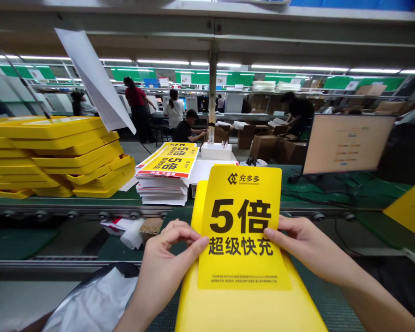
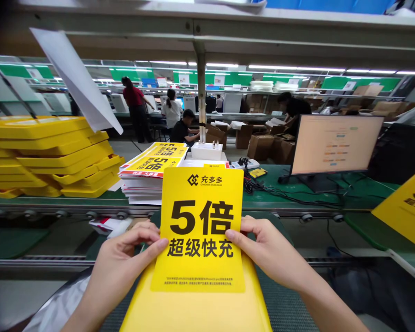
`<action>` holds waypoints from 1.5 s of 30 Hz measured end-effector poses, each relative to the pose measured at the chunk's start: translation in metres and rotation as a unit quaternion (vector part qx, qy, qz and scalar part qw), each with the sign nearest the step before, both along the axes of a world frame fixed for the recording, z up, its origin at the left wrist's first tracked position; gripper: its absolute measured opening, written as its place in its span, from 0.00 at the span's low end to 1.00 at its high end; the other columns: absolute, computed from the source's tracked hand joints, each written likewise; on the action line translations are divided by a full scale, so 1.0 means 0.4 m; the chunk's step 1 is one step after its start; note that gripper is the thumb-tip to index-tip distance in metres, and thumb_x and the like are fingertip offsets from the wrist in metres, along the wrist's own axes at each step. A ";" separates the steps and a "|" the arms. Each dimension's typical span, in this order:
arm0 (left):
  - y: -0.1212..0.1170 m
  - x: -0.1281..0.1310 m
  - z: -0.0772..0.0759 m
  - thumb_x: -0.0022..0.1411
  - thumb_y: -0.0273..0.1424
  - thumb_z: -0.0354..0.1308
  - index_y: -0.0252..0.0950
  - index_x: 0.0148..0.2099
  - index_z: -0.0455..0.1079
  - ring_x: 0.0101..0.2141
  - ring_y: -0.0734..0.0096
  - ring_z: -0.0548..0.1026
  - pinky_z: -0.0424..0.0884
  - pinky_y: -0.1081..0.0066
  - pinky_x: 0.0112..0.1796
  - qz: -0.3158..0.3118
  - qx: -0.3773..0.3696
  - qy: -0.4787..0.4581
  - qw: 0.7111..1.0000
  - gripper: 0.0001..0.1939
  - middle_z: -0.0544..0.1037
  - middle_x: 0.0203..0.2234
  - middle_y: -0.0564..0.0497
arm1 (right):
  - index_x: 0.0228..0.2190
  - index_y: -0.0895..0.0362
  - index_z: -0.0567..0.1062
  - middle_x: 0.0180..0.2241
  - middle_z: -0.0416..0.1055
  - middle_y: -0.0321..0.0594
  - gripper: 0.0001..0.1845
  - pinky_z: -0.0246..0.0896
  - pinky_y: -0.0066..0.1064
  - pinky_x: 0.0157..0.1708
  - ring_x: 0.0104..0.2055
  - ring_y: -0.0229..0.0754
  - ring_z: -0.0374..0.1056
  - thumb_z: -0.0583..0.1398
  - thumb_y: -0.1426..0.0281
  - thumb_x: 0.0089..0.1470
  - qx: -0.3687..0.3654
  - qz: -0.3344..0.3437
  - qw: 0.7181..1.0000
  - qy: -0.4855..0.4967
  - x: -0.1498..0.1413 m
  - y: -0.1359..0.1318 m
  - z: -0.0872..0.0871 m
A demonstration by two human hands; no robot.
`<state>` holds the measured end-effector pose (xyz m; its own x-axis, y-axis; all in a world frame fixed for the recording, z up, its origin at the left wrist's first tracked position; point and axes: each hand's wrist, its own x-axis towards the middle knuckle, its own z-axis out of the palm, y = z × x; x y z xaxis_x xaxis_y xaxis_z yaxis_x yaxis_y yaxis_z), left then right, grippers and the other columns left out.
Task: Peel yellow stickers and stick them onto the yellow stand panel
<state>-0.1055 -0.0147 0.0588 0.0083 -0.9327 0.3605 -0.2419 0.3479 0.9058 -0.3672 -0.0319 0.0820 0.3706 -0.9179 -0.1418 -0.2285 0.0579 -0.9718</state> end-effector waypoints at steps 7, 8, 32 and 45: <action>-0.003 0.000 -0.005 0.55 0.30 0.63 0.39 0.27 0.70 0.32 0.72 0.67 0.62 0.76 0.33 0.000 -0.005 -0.003 1.000 0.07 0.70 0.26 0.55 | 0.46 0.47 0.73 0.49 0.73 0.40 0.19 0.69 0.42 0.49 0.49 0.47 0.70 0.57 0.58 0.52 -0.006 -0.004 1.000 0.002 -0.001 -0.001 -0.001; -0.003 0.000 -0.006 0.55 0.30 0.63 0.39 0.27 0.70 0.32 0.72 0.67 0.62 0.76 0.33 0.000 -0.005 -0.004 1.000 0.07 0.70 0.26 0.55 | 0.46 0.47 0.73 0.49 0.73 0.40 0.19 0.69 0.42 0.48 0.49 0.48 0.70 0.57 0.58 0.52 -0.006 -0.003 1.000 0.003 -0.001 -0.002 -0.001; -0.005 0.003 -0.015 0.56 0.31 0.63 0.40 0.27 0.70 0.32 0.73 0.67 0.63 0.77 0.33 0.004 -0.012 -0.009 1.000 0.07 0.70 0.27 0.56 | 0.46 0.46 0.73 0.52 0.69 0.39 0.18 0.69 0.41 0.49 0.50 0.46 0.69 0.57 0.58 0.53 -0.023 0.011 1.000 0.013 -0.004 -0.004 -0.003; -0.002 0.008 -0.016 0.56 0.34 0.62 0.39 0.26 0.69 0.34 0.65 0.68 0.61 0.64 0.44 -0.011 -0.010 -0.009 1.000 0.09 0.71 0.27 0.53 | 0.47 0.47 0.71 0.50 0.71 0.39 0.20 0.67 0.40 0.49 0.51 0.47 0.67 0.52 0.57 0.56 -0.175 -0.013 0.968 0.181 -0.042 0.016 0.008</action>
<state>-0.1024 -0.0153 0.0524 -0.0190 -0.9254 0.3786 -0.2501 0.3710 0.8943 -0.3842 -0.0254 0.0854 0.3311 -0.9414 0.0639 -0.5610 -0.2509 -0.7889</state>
